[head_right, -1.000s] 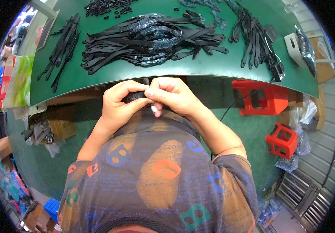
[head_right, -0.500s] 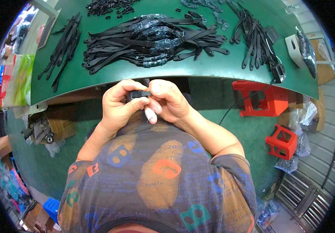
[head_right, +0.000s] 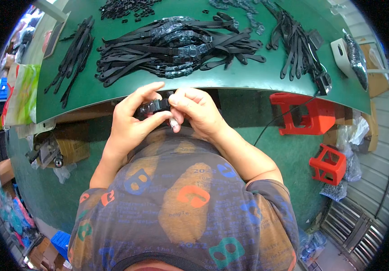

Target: The recorder is sitting at a workbench and assembling small black plastic buckles and straps.

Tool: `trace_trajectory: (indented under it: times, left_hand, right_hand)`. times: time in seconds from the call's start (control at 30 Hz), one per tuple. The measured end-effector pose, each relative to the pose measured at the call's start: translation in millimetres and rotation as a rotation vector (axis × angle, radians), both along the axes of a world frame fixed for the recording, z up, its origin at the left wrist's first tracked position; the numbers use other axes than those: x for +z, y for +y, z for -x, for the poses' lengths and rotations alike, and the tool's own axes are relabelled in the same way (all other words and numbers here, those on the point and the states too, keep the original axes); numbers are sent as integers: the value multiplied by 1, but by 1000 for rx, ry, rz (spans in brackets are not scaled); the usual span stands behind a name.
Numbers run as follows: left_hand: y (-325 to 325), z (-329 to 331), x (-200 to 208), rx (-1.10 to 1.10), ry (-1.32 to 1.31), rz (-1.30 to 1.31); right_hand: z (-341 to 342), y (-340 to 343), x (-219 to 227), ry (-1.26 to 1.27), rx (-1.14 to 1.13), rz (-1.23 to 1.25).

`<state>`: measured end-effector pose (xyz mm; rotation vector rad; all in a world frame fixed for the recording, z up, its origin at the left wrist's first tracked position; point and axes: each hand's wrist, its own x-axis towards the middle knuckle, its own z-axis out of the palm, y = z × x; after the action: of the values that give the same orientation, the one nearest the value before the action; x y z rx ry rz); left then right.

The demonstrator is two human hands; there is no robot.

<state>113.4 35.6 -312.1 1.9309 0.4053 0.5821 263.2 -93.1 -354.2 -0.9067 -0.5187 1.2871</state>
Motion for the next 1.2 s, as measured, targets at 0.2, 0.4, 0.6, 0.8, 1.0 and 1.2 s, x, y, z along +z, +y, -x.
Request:
trace_trajectory:
  times: [0.2,0.4,0.6,0.8,1.0,1.2]
  left_hand:
    - [8,4,-16,-114,-102,607]
    - [10,1,-27,-138,-201,787]
    - [9,1,-34,-109,-236,824]
    - [10,-1,-36,-89,-225,788]
    - [12,-2,-28,-81,-209,733]
    - [15,0,-27,-110,-173,756]
  right_hand:
    - [-7,2,3,18,-66,-9]
    - [-5,9,3,128,-157,56]
    - [-5,8,3,113,-132,59]
    - [-14,4,7,-221,-99,216]
    - [-18,6,22,-1183,-438,-117]
    - [-34,7,25,-1542,-120,-276]
